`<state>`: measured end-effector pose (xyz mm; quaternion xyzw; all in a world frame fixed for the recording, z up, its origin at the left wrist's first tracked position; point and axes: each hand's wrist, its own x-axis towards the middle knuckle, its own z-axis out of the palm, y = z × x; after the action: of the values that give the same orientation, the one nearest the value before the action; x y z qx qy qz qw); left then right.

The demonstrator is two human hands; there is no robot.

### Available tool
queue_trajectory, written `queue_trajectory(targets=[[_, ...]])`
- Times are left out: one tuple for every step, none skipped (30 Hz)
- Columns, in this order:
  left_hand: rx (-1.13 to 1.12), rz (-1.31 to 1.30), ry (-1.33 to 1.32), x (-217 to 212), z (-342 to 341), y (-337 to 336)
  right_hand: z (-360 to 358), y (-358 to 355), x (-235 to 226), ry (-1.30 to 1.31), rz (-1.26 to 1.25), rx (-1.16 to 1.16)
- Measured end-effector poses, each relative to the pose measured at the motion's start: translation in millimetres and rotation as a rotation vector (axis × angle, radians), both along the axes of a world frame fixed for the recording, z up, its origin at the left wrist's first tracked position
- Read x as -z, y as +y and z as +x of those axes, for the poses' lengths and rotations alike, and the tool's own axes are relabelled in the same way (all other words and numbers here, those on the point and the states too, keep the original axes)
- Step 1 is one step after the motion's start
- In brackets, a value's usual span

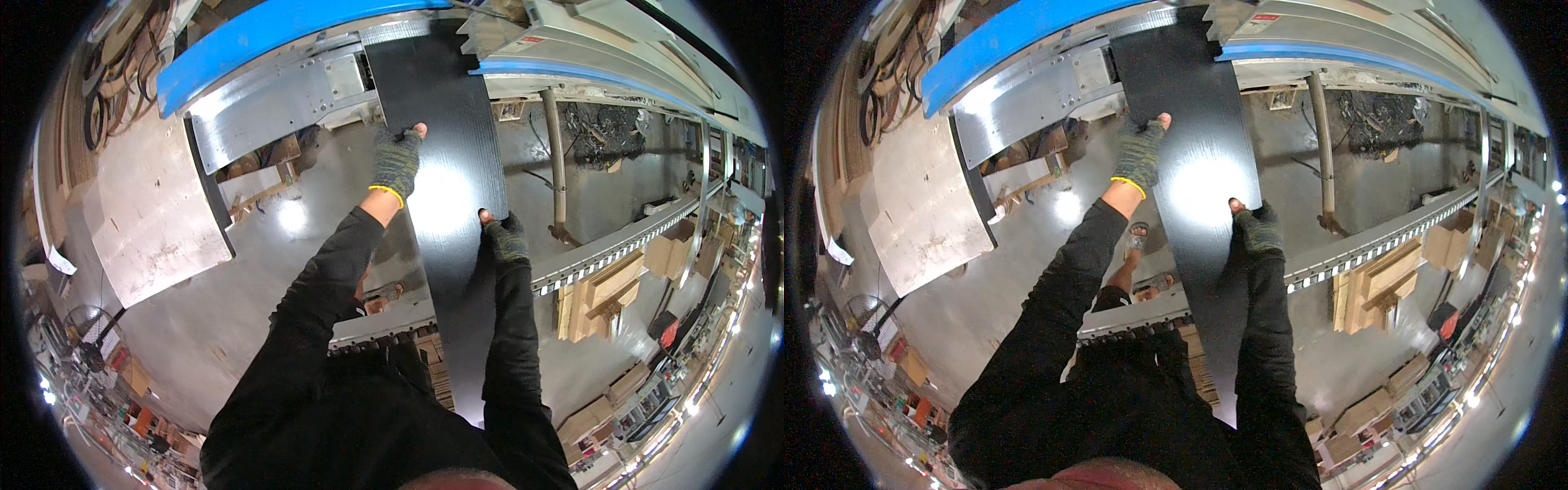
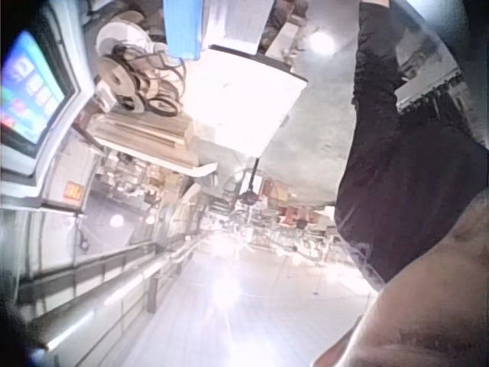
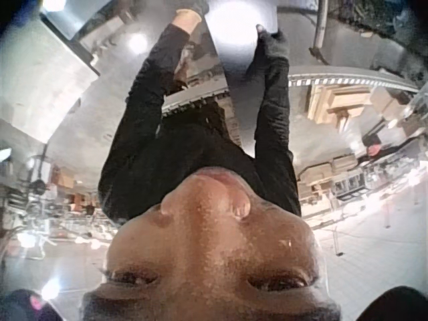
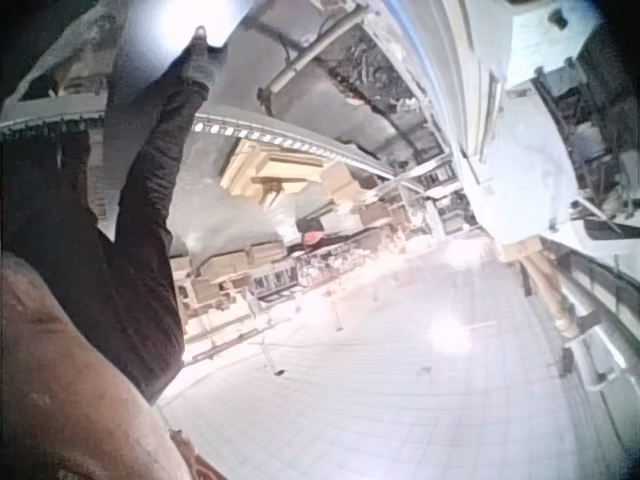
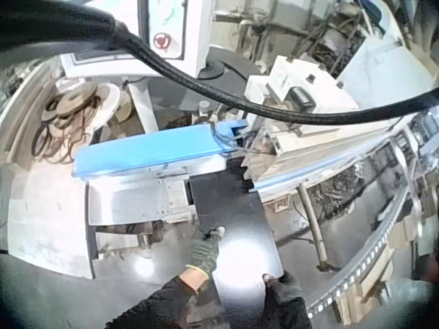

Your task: The person picks up a sheet of paper from a stack of dark wood panels and places it on a nearby table. They then repeatedly pick up individual dark wood panels from the stack and feed them into a large industrial machine for processing.

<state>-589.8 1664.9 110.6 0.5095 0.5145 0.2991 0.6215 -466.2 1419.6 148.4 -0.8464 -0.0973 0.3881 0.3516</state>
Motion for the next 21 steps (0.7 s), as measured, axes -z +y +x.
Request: queue_trajectory(targets=[[-0.042,0.005,-0.064,4.2,9.1,-1.6,9.5,-2.1,-0.7,0.001,-0.016,-0.008],[-0.083,0.008,-0.135,4.6,24.2,-6.0,19.5,-2.0,-6.0,-0.004,-0.032,-0.015],[-0.117,0.009,-0.206,4.7,35.7,-10.2,26.3,-2.7,-11.0,-0.008,-0.047,-0.016],[-0.088,-0.005,-0.135,19.6,46.2,-11.4,28.5,6.5,-33.9,0.012,-0.108,0.001],[-0.056,-0.017,-0.069,30.6,57.6,-12.1,35.9,4.9,-37.9,-0.024,-0.119,0.003],[-0.091,0.07,-0.029,30.2,67.5,-13.1,45.5,6.4,-38.3,-0.052,-0.131,-0.004],[-0.115,0.154,0.005,24.4,78.8,-18.5,55.9,2.9,-41.1,-0.082,-0.146,0.003],[-0.039,0.115,0.085,8.1,92.6,-23.7,63.9,-3.1,-50.9,-0.128,-0.115,0.009],[0.021,0.108,0.119,-2.8,105.9,-30.6,69.2,-10.5,-61.1,-0.177,-0.089,0.025],[0.076,0.104,0.148,-6.6,120.2,-34.8,80.3,-17.4,-65.4,-0.213,-0.18,0.04],[0.094,0.131,0.248,15.5,123.7,-21.2,84.9,-12.6,-58.4,-0.236,-0.257,0.028],[0.093,0.158,0.357,41.7,120.5,1.1,79.8,3.2,-34.2,-0.582,-0.308,-0.061],[0.23,0.148,0.415,40.2,136.8,-6.4,72.0,-11.3,-33.6,-0.779,-0.181,-0.038],[0.37,0.145,0.466,35.1,153.6,-15.8,64.4,-26.7,-36.7,-1.002,-0.072,-0.035],[0.527,0.144,0.499,29.4,174.5,-35.4,57.1,-50.4,-41.6,-1.229,-0.013,-0.038],[0.584,0.138,0.516,44.9,177.0,-18.5,26.4,-44.5,-72.1,-1.001,0.214,0.008],[0.626,0.024,0.39,59.3,179.0,-1.4,-17.9,-54.6,-115.8,-0.836,0.355,0.07],[0.645,-0.206,0.182,68.7,187.0,10.6,-57.3,-80.7,-138.6,-0.779,0.279,0.007],[0.655,-0.425,0.044,76.1,195.0,18.5,-92.9,-109.1,-151.7,-0.696,0.209,-0.048],[0.662,-0.578,-0.006,81.7,198.9,26.1,-127.0,-143.2,-134.4,-0.721,0.081,-0.166],[0.693,-0.453,0.118,89.4,200.3,27.1,-163.6,-178.1,-117.1,-0.718,-0.042,-0.288]])
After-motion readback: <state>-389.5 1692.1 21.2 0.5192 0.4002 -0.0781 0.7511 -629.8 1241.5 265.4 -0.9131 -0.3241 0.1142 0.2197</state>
